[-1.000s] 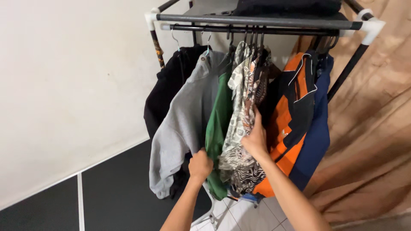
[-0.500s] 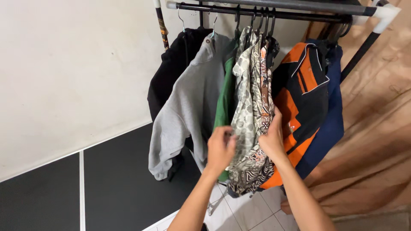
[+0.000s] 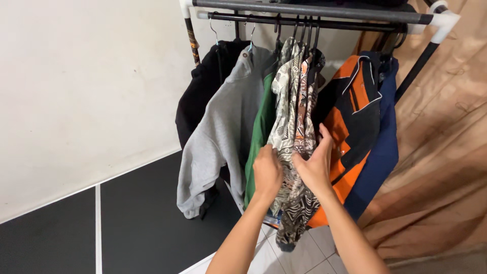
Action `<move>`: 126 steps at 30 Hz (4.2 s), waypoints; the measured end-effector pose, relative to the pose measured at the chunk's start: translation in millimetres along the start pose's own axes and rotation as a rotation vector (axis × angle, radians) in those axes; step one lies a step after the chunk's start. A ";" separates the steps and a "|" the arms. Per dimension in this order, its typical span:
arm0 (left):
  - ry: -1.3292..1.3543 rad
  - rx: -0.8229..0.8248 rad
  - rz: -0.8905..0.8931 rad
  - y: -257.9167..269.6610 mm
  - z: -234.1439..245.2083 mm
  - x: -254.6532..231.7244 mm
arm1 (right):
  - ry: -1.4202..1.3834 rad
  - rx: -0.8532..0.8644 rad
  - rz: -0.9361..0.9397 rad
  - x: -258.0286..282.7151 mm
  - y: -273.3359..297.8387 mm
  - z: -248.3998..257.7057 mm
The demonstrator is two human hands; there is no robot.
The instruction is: The person flips through and reviews various shirts and hoodies on a garment rack, pulling several items out by hand to inspect them before returning them to the rack.
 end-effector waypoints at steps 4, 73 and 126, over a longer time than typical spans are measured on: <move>0.109 -0.104 0.030 1.9 24.4 2.8 | -0.038 0.009 -0.103 -0.6 -16.6 -8.1; -0.271 0.052 0.315 20.2 98.7 62.8 | 0.631 0.286 0.255 21.2 -50.5 -16.4; -0.362 0.040 0.449 32.0 59.4 78.9 | 0.376 0.295 0.254 0.9 -40.4 -7.7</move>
Point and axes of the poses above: each hand's wrist, its own y-axis away from the middle knuckle, its own z-axis out of the back of the hand, x = y × z, the point moved 1 cm from there along -y, towards the middle knuckle, and after that the axes turned 10 degrees about z, right-handed, at the moved point
